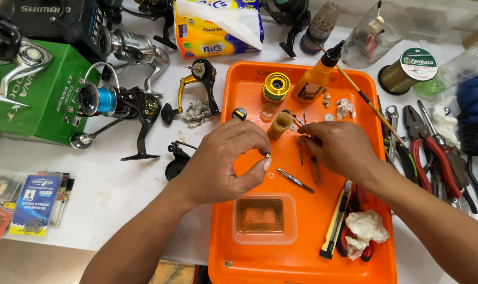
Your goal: The person disassembles a fishing reel, cleans small parts with a brush and cloth, and reassembles the reel on an orange tray. They handle screws, washers, and the reel body while using a brush and screwdriver.
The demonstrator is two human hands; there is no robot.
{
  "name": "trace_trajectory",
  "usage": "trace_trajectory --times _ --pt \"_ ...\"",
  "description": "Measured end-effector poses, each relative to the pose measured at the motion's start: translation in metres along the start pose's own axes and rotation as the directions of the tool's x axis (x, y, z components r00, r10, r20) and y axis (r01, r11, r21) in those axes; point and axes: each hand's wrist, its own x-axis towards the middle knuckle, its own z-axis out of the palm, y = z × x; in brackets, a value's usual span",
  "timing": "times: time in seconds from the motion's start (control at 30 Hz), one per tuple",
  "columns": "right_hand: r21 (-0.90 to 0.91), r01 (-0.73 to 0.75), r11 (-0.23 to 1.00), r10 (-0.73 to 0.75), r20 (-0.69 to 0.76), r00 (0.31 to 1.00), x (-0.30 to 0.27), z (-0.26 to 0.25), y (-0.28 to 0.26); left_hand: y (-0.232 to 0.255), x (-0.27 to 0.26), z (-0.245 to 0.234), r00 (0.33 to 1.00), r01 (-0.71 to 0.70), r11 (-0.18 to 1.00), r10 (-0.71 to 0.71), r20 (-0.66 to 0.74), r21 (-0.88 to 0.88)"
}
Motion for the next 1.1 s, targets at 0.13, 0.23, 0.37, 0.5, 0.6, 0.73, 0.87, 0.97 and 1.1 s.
trace_trajectory --times 0.13,0.23,0.37,0.5,0.6,0.73,0.87,0.97,1.1 --pt "-0.105 0.019 0.994 -0.017 0.017 1.000 0.015 0.006 0.000 0.000 0.000 0.000 1.000 -0.008 1.000 0.008 -0.012 -0.001" --pt "-0.128 0.048 0.991 -0.051 -0.018 0.999 0.021 0.009 -0.002 0.000 0.000 -0.001 1.000 -0.001 1.000 0.001 -0.007 0.015" --pt "-0.202 0.098 0.975 -0.098 0.011 0.995 0.023 0.008 -0.004 0.001 0.000 -0.001 1.000 -0.017 1.000 0.018 -0.016 0.017" --pt "-0.253 0.181 0.950 -0.197 -0.038 0.980 0.024 0.010 0.000 0.001 0.001 -0.002 1.000 -0.023 0.999 0.023 -0.018 0.025" --pt "-0.219 0.178 0.959 -0.199 -0.079 0.977 0.024 0.008 0.001 0.002 0.001 -0.002 1.000 -0.021 0.999 0.022 -0.016 0.032" --pt "-0.206 0.119 0.971 -0.149 -0.136 0.979 0.008 -0.006 -0.002 0.001 0.000 -0.004 1.000 -0.008 0.999 0.008 -0.009 0.042" --pt "-0.201 -0.139 0.970 0.190 0.262 0.946 -0.009 -0.034 -0.017 0.000 -0.001 -0.004 1.000 -0.017 0.999 0.018 -0.013 0.052" --pt "-0.251 -0.179 0.951 0.274 0.424 0.863 -0.025 -0.036 -0.021 0.000 -0.002 -0.003 1.000 -0.015 0.998 0.015 0.008 0.057" --pt "-0.297 -0.220 0.929 0.341 0.457 0.822 -0.042 -0.032 -0.024 0.001 -0.001 -0.001 0.999 -0.024 0.998 0.022 0.038 0.062"
